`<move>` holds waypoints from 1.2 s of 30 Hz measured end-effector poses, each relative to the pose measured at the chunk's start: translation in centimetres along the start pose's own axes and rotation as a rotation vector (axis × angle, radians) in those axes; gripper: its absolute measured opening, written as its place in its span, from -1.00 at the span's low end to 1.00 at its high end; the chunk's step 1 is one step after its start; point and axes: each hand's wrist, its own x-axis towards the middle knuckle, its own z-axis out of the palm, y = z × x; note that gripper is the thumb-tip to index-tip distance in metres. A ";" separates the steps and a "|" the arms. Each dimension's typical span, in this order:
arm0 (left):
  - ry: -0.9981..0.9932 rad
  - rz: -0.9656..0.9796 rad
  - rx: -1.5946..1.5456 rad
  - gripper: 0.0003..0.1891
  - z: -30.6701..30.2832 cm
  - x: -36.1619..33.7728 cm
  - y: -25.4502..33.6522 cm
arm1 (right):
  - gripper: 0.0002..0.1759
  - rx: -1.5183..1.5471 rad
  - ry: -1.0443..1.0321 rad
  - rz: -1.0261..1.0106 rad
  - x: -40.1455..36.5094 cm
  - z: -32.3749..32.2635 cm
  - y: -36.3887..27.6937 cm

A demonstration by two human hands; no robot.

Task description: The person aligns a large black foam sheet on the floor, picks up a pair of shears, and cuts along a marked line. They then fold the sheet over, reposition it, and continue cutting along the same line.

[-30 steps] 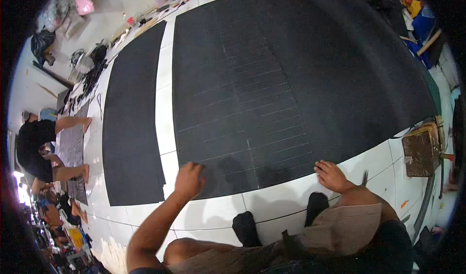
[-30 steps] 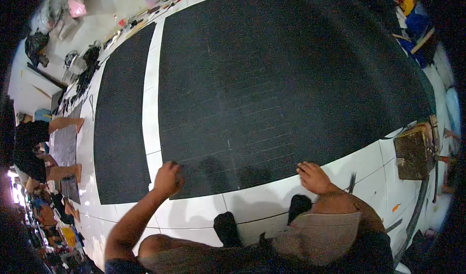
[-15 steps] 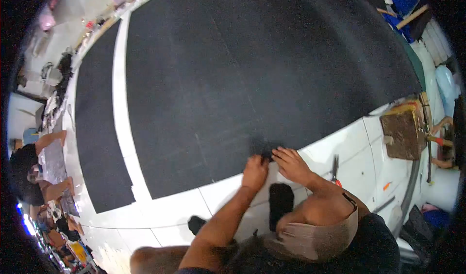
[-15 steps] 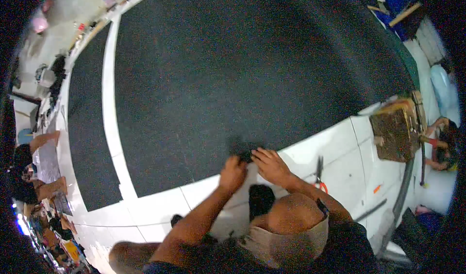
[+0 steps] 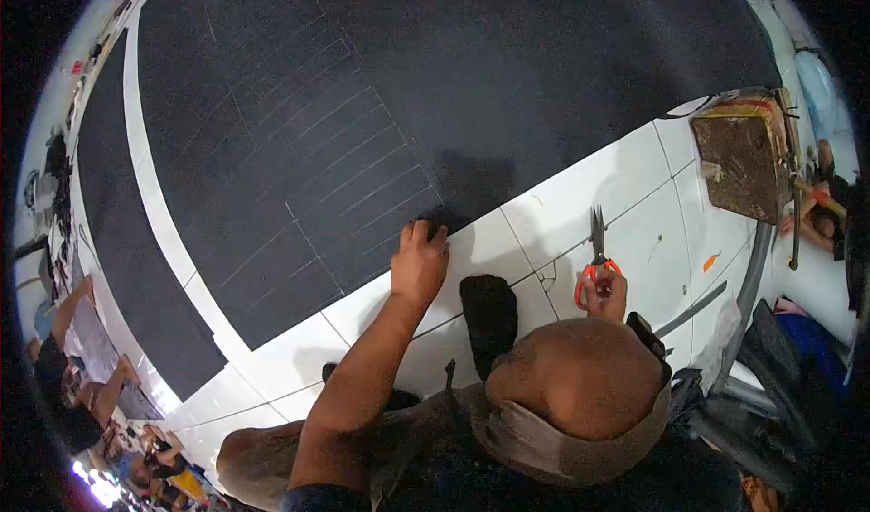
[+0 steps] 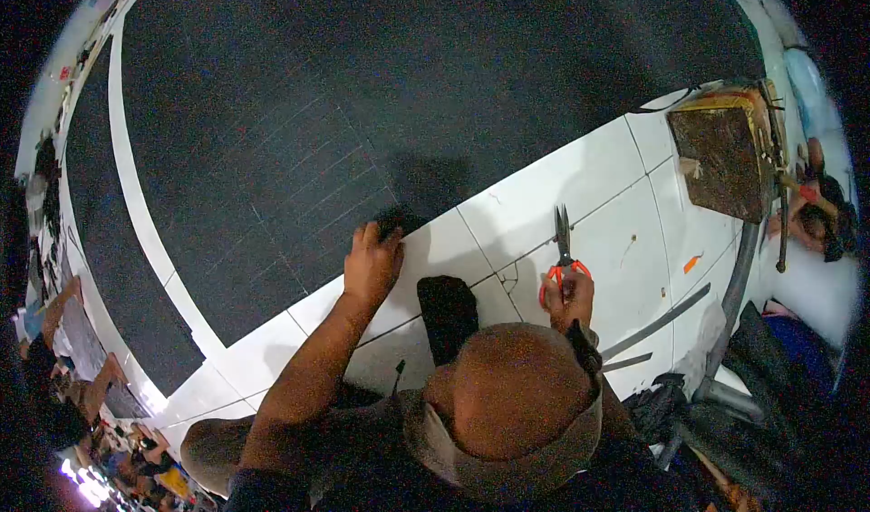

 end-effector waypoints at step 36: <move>0.159 0.121 -0.020 -0.85 0.9 0.9 -0.1 | -0.66 1.071 -0.788 0.566 -0.7 8.3 -10.0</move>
